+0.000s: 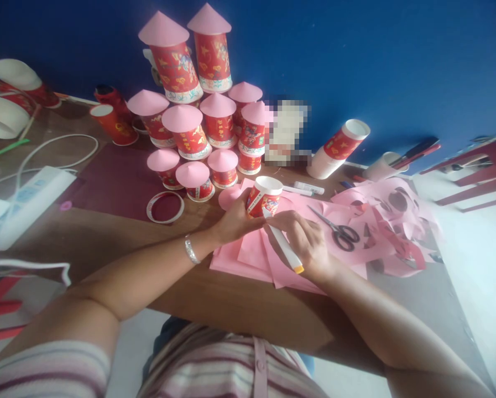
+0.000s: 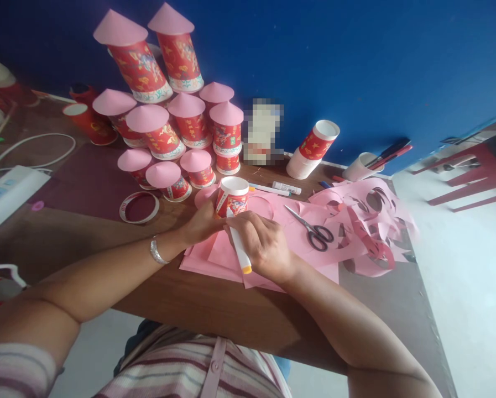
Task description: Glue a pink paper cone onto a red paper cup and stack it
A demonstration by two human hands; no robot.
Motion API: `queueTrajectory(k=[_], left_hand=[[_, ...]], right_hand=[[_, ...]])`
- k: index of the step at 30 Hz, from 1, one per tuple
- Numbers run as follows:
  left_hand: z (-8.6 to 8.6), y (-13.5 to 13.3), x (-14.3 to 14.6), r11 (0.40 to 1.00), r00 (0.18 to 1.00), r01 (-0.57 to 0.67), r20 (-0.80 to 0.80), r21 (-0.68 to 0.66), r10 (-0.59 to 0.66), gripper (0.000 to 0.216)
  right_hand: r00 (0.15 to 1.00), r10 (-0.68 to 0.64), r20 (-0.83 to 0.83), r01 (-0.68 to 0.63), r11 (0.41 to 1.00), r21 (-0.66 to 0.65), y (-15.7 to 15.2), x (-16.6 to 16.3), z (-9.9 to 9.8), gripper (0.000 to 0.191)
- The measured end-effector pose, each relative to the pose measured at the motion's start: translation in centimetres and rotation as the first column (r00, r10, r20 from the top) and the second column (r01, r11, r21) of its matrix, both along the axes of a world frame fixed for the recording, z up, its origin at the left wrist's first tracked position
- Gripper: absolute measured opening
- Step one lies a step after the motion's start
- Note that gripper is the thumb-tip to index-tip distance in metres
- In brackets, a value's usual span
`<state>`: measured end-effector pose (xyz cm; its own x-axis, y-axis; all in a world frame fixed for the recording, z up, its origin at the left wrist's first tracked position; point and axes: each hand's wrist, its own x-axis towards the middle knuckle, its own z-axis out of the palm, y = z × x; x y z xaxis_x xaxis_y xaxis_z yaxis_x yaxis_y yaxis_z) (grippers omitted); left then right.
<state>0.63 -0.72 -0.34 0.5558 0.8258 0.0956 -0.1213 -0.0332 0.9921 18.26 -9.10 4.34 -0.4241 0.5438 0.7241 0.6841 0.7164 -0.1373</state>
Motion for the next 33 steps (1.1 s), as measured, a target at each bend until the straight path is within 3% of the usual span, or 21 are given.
queueTrajectory(k=[7,19,25,33], left_hand=[[-0.1,-0.1,-0.4,0.999,0.996,-0.034,-0.083,-0.012,0.033,0.067],[0.4,0.0,-0.6,0.998,1.0,0.004,-0.021,-0.07,-0.005,0.074],[0.0,0.1,-0.5,0.981,0.997,0.018,0.077,-0.195,-0.003,0.08],[-1.0,0.3,-0.4,0.957,0.974,0.092,0.223,-0.274,-0.03,0.048]], right_hand=[[1.0,0.005,0.007,-0.005,1.0,-0.001,0.0,-0.2,0.0,0.021],[1.0,0.009,0.012,-0.01,1.0,0.029,0.1,0.0,0.2,0.018],[0.999,-0.022,-0.045,0.025,0.998,0.064,0.2,0.1,0.0,0.027],[0.994,-0.026,-0.108,0.03,0.999,0.037,0.1,0.3,0.1,0.032]])
